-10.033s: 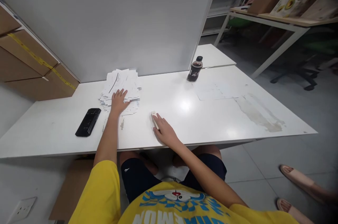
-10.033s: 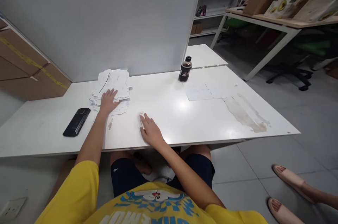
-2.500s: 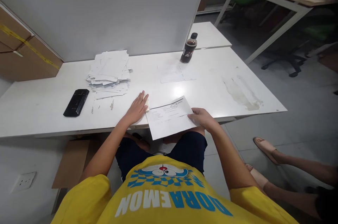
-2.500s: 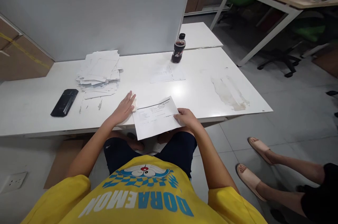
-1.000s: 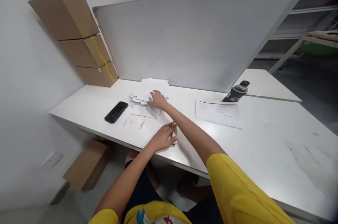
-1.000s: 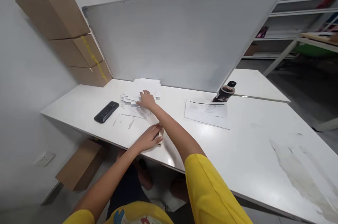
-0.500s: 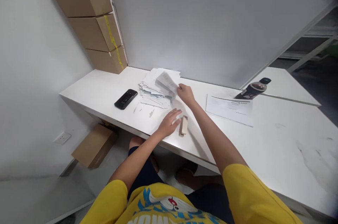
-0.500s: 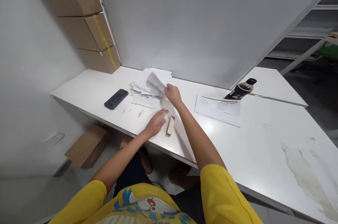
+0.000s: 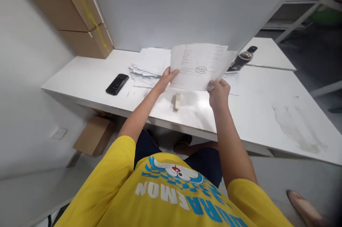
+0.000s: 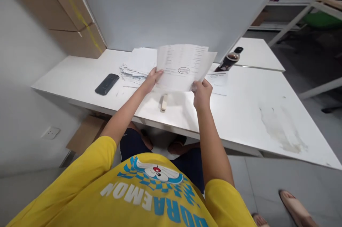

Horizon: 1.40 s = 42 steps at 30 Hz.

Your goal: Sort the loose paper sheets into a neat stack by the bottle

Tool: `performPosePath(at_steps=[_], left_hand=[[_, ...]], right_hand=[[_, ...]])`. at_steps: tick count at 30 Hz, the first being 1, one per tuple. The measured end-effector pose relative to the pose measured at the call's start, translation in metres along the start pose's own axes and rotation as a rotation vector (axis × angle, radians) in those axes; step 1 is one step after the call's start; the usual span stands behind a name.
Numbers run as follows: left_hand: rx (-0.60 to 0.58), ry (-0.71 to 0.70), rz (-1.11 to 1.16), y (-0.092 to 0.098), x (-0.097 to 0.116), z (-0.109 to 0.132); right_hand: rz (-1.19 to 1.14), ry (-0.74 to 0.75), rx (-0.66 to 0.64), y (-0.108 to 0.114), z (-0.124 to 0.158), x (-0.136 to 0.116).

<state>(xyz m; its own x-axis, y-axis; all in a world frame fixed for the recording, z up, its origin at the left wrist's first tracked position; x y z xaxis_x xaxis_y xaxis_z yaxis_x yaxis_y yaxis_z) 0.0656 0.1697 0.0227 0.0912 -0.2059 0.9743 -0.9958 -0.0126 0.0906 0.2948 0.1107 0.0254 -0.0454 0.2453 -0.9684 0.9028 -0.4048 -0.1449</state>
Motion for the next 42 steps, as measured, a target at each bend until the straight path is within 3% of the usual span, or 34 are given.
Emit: performPosePath(at_steps=[2,4,9,12,15,18,22,27,32,37,42], left_hand=[[-0.085,-0.006,0.195,-0.017,0.005,0.011],[-0.069,-0.058,0.268,-0.023,0.016,0.029],[0.109,-0.166,-0.036,-0.023,0.035,0.106],[0.174,-0.225,-0.196,-0.03,0.027,0.149],[0.18,-0.245,-0.235,-0.046,0.006,0.17],[0.254,-0.305,-0.197,-0.058,-0.01,0.176],[0.32,-0.453,-0.168,-0.068,-0.016,0.177],[0.405,-0.344,-0.177,-0.06,-0.026,0.17],[0.325,-0.332,-0.199,-0.061,-0.039,0.169],[0.289,-0.375,-0.215,-0.062,-0.045,0.171],[0.186,-0.254,-0.187,-0.064,-0.042,0.169]], right_hand=[[-0.025,-0.028,-0.001,0.017,0.004,0.005],[-0.007,-0.02,0.008,0.041,0.012,0.007],[0.077,-0.04,0.058,0.116,0.059,0.024],[0.106,-0.122,0.059,0.141,0.088,0.043],[0.081,-0.137,0.053,0.146,0.103,0.049],[0.029,-0.115,0.091,0.145,0.103,0.045],[-0.02,-0.054,0.169,0.147,0.098,0.036],[-0.011,-0.106,0.09,0.147,0.1,0.032],[-0.009,-0.077,0.046,0.142,0.105,0.03],[-0.004,0.012,0.15,0.146,0.1,0.025],[-0.001,0.003,0.115,0.142,0.094,0.025]])
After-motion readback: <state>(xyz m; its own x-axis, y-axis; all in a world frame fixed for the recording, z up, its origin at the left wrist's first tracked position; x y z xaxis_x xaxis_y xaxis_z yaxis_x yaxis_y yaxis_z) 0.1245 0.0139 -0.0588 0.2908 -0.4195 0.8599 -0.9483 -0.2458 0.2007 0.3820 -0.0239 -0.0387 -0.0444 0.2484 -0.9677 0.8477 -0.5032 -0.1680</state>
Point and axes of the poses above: each hand's wrist, its own z-axis away from the middle knuckle, its own y-axis out of the back of the hand, x = y × z, the point moved 6 cm from there along -z, towards the middle knuckle, and after that the axes turned 5 degrees about x, right-handed, at the moved point
